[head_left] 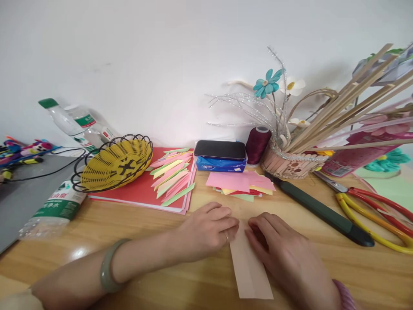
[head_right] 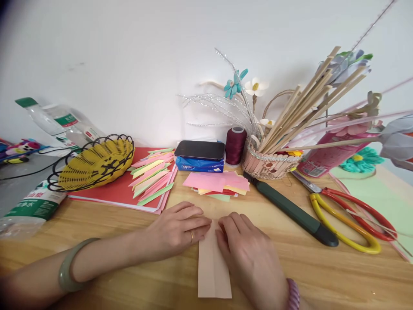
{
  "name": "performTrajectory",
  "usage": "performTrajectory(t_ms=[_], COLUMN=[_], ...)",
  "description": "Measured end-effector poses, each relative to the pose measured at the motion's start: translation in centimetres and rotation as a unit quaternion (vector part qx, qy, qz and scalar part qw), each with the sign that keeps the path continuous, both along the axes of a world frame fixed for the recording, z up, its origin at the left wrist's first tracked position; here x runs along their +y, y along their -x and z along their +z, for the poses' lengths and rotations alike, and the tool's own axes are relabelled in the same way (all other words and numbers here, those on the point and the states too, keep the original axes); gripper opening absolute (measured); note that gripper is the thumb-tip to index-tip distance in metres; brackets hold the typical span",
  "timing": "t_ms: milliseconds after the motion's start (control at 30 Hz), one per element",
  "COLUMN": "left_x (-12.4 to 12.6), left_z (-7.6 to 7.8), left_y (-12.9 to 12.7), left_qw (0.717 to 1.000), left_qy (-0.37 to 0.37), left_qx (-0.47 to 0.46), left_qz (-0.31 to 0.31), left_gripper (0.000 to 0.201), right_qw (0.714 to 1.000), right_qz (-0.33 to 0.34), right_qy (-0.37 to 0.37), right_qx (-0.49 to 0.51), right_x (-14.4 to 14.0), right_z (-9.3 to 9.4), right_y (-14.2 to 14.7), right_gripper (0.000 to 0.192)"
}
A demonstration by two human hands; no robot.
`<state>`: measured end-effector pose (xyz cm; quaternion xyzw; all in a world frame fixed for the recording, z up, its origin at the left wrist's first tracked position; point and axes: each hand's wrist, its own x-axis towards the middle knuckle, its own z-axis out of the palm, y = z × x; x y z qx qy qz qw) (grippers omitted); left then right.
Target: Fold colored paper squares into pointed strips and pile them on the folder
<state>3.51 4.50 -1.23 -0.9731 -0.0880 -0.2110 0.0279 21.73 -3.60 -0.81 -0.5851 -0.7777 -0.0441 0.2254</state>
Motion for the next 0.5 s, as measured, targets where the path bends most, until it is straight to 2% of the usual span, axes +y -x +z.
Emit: performTrajectory(t_ms=[233, 367, 500], left_x=[0.36, 0.43, 0.22], left_z=[0.52, 0.77, 0.65], left_y=[0.32, 0.54, 0.44], left_qw=[1.000, 1.000, 1.000], left_qy=[-0.006, -0.001, 0.023], left_qx=[0.011, 0.020, -0.003], left_qz=[-0.006, -0.006, 0.003], left_gripper=[0.016, 0.017, 0.016], right_qw=[0.996, 0.993, 0.991], right_qz=[0.093, 0.118, 0.131], right_qy=[0.004, -0.003, 0.010], right_qx=[-0.002, -0.007, 0.005], right_x=[-0.34, -0.53, -0.56], right_z=[-0.05, 0.51, 0.50], right_y=[-0.39, -0.49, -0.61], right_gripper=[0.023, 0.034, 0.036])
